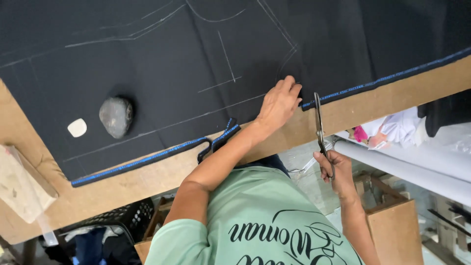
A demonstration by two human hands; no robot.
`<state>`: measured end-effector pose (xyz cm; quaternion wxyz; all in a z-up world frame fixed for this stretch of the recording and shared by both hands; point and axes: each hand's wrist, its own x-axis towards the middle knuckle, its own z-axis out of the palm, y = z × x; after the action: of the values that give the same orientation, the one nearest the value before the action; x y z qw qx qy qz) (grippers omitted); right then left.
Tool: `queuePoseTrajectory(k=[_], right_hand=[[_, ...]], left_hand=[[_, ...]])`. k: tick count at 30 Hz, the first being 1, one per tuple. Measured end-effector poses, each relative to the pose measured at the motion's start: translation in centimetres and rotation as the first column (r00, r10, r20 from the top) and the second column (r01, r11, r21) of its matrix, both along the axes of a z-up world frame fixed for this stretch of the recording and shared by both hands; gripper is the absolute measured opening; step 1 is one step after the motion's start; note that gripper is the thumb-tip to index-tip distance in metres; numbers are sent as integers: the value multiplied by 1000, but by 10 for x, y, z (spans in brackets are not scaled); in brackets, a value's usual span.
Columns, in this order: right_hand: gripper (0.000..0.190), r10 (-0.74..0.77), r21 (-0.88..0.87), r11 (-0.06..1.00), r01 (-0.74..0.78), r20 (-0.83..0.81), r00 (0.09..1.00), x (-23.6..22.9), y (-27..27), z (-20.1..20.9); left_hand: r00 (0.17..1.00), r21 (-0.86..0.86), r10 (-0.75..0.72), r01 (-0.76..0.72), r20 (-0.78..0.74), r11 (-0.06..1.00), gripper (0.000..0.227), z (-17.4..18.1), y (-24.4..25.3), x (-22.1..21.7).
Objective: The person uses a ruler and chalk to draw straight lines on a large piece of black fabric laid out on a wooden table. They then use scissors to cut the fabric along the marked lines, separating a section of the material.
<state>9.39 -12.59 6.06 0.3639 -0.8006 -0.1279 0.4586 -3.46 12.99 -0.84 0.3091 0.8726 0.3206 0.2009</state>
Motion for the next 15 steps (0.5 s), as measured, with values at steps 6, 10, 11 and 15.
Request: queuePoseTrajectory(k=[6,10,11,15], right_hand=[[49,-121,-19,992,121,-17,992,-18,-10,-10],[49,-131,-12,991,131,-12,991,-24,-13,-13],[49,-130,4,992,130,-7,991,-26,-13,-13],[48,-137,48,989,139,-35,990,-29,-10,-14]], left_hand=[[995,-9,-87,86,-47,996,32,-28,3,13],[991,-60,-128,131,50,990,25,-36,5,9],[991,-7,-129,129,35,992,19,-31,7,6],[977,58,-140,133,158,989,8,-10,16,-20]])
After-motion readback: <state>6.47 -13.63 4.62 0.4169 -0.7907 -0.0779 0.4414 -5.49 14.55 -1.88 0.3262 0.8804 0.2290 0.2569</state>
